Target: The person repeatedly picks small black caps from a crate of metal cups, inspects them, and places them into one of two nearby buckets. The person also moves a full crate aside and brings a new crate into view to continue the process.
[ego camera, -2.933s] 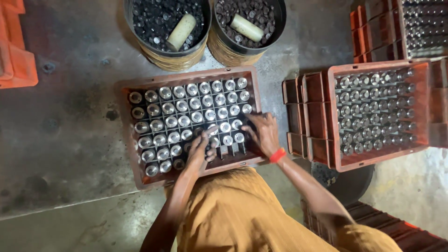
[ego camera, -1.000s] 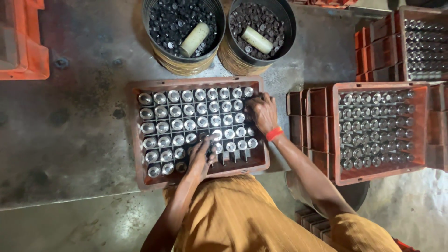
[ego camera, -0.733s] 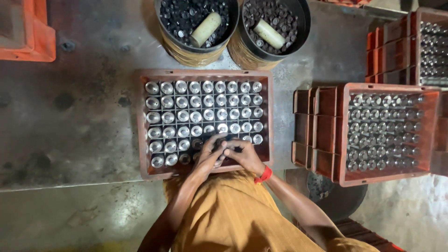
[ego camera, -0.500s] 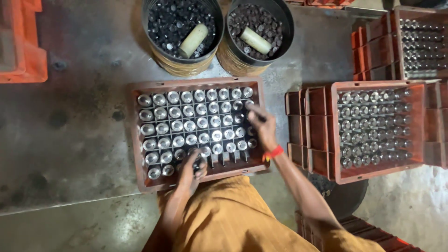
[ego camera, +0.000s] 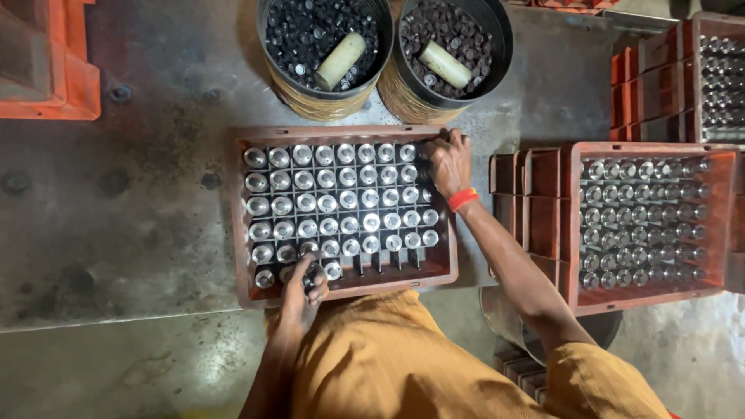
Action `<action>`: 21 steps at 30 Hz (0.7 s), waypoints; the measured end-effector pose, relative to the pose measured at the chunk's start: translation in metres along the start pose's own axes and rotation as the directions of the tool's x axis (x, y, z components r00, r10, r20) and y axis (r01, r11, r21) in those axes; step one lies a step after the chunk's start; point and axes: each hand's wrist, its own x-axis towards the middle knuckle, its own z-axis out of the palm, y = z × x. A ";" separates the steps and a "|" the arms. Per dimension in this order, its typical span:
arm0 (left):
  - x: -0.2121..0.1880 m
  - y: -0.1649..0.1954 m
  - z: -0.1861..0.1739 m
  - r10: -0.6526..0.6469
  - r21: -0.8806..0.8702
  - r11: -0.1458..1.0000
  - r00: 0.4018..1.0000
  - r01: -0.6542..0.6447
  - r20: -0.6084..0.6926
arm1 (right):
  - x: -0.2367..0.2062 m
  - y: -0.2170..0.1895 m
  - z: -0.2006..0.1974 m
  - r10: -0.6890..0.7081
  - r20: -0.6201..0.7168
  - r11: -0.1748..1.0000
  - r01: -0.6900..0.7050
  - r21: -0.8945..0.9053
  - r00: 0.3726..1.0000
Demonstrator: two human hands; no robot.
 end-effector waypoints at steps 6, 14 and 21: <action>0.007 0.003 0.013 0.022 -0.065 0.998 0.999 -0.021 0.027 | 0.009 -0.006 -0.007 -0.098 0.018 0.995 0.098 -0.033 0.995; 0.007 0.008 0.029 0.118 -0.010 0.993 0.992 -0.118 -0.039 | -0.032 -0.051 -0.029 0.170 -0.185 0.971 -0.132 0.200 0.968; -0.023 -0.010 0.073 0.487 0.463 0.727 0.856 -0.507 0.173 | -0.134 -0.203 0.000 0.135 0.864 -0.724 -0.547 0.420 0.485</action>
